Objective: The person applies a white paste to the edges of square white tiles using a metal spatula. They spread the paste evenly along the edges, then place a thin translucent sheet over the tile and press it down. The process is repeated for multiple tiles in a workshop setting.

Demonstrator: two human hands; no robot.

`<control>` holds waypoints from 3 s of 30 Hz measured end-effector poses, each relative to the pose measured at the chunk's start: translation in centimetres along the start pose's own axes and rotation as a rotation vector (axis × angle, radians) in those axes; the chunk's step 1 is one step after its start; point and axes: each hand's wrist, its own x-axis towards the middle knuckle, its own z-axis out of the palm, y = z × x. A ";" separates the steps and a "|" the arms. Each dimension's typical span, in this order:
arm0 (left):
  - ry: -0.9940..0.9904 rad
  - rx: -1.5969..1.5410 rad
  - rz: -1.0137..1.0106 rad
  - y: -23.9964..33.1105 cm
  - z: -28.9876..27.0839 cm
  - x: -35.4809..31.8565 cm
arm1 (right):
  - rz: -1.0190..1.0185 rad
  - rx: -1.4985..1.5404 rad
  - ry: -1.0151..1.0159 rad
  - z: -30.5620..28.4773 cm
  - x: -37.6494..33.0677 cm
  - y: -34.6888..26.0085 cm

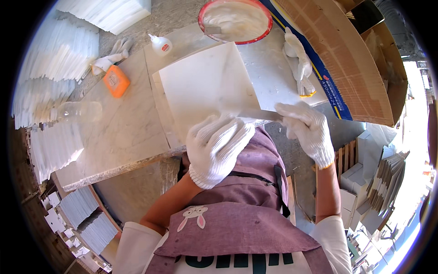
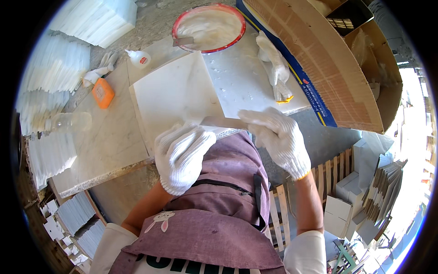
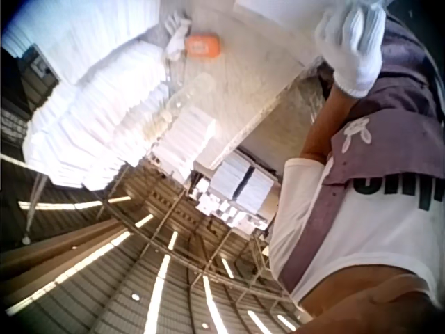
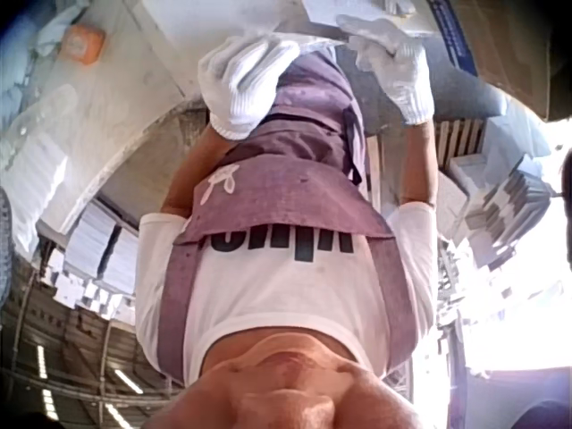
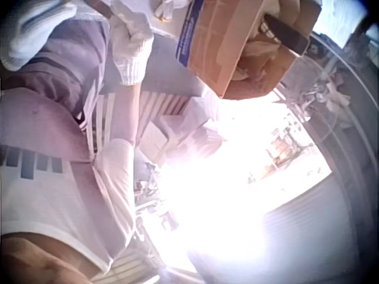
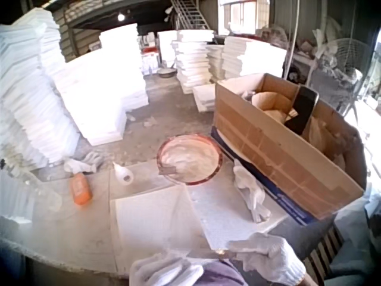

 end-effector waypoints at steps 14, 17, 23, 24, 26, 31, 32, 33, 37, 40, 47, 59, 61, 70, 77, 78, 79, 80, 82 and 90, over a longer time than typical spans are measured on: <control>-0.327 -0.517 -0.259 3.3 -2.7 -0.4 | 0.136 0.767 0.387 7.2 -5.5 -2.1; -0.353 -0.726 -0.521 4.1 -2.6 -0.3 | -0.022 0.498 0.405 6.9 -3.9 -2.4; -0.191 -0.685 -0.476 4.7 -3.1 2.1 | -0.014 0.421 0.402 6.8 -3.0 -4.3; -0.153 -0.628 -0.454 5.0 -3.3 2.6 | -0.020 0.414 0.398 6.7 -3.2 -4.8; -0.144 -0.627 -0.472 5.0 -3.5 2.3 | -0.034 0.425 0.408 6.8 -3.1 -5.6; -0.170 -0.901 -0.679 4.7 -3.6 2.1 | -0.089 0.388 0.375 7.5 -2.4 -5.3; -0.157 -0.925 -0.701 4.7 -3.6 2.8 | -0.125 0.374 0.355 7.6 -2.3 -5.2; -0.142 -0.948 -0.724 4.6 -3.7 3.3 | -0.163 0.349 0.330 7.6 -2.2 -5.2; 0.069 -1.369 -0.874 3.7 -3.4 2.0 | -0.314 0.220 0.264 8.3 -1.4 -5.4; 0.231 -1.293 -0.996 3.3 -4.2 3.1 | -0.261 0.128 0.083 6.4 -0.3 -6.7; 0.162 -1.186 -1.125 -0.2 -6.6 3.8 | -0.407 -0.226 0.198 2.4 9.4 -7.1; -0.112 -0.916 -1.256 -1.4 -9.5 3.8 | -0.532 -0.943 -0.079 4.7 22.5 -4.5; -0.124 -0.896 -1.274 -1.4 -9.4 4.0 | -0.563 -0.956 -0.014 4.2 22.1 -4.3; -0.060 -0.668 -1.012 -2.2 -6.8 3.2 | -0.343 0.042 0.379 2.1 10.8 -8.9; -0.077 -0.598 -0.974 -1.6 -6.4 3.7 | -0.108 0.021 0.532 8.4 2.8 -4.7; -0.082 -0.597 -0.954 -1.5 -6.3 3.6 | -0.085 0.053 0.519 8.4 2.4 -4.8; -0.121 -0.577 -0.923 -1.6 -6.5 3.5 | -0.062 0.085 0.505 8.4 2.0 -5.2; -0.160 -0.557 -0.892 -1.7 -6.9 3.3 | -0.038 0.117 0.491 8.3 1.7 -5.5; -0.214 -0.535 -0.883 -1.3 -7.3 3.2 | -0.113 -0.044 0.355 7.4 1.2 -5.4; -0.207 -0.683 -1.031 1.2 -7.4 2.6 | 0.020 0.274 0.378 7.9 -0.7 -6.7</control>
